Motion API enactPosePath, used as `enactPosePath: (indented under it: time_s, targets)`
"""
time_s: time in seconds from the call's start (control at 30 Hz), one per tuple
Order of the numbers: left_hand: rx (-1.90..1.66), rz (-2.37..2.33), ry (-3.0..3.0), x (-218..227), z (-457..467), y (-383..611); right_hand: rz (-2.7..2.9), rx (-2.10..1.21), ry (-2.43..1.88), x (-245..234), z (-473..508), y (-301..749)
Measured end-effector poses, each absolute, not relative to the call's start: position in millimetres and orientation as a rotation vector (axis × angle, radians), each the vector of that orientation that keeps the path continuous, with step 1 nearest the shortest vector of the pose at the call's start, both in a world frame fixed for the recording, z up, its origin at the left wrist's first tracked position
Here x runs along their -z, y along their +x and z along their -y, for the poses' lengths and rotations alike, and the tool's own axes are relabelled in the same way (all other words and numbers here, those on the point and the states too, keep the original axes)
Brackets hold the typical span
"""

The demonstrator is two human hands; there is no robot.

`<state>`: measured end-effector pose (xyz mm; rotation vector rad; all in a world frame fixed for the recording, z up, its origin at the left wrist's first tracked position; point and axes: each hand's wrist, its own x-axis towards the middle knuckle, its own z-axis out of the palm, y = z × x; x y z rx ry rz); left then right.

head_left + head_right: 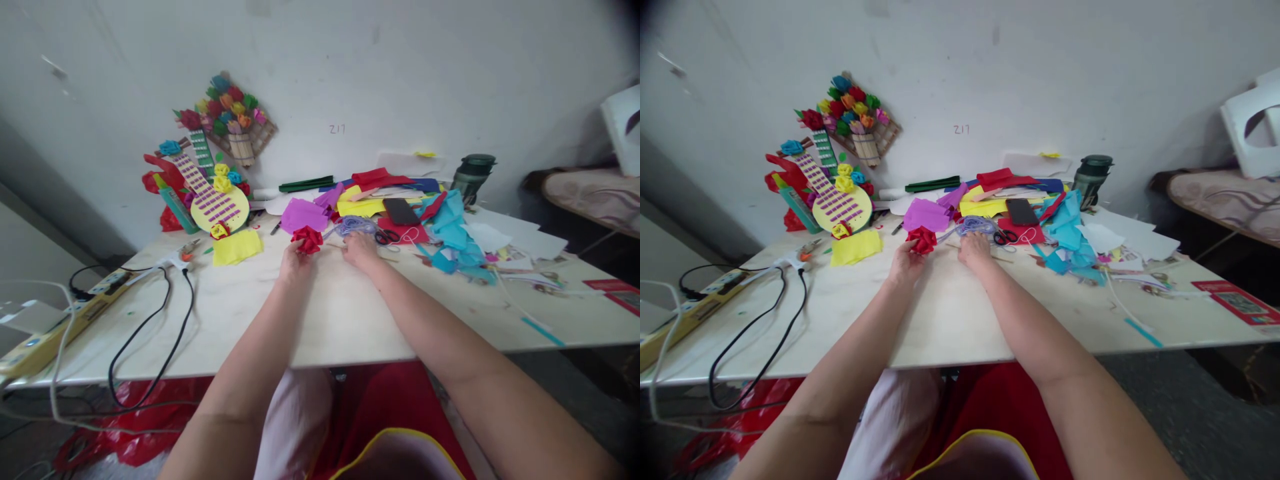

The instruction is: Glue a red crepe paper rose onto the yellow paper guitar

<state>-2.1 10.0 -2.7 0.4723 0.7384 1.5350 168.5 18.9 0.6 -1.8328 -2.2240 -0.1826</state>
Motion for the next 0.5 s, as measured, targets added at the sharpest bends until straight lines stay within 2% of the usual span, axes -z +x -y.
enactPosePath:
  time_s: [0.5]
  targets:
    - [-1.669, -0.796, 0.488, 5, -7, -3, 2.234, 0.218, -1.827, 0, -9, 158]
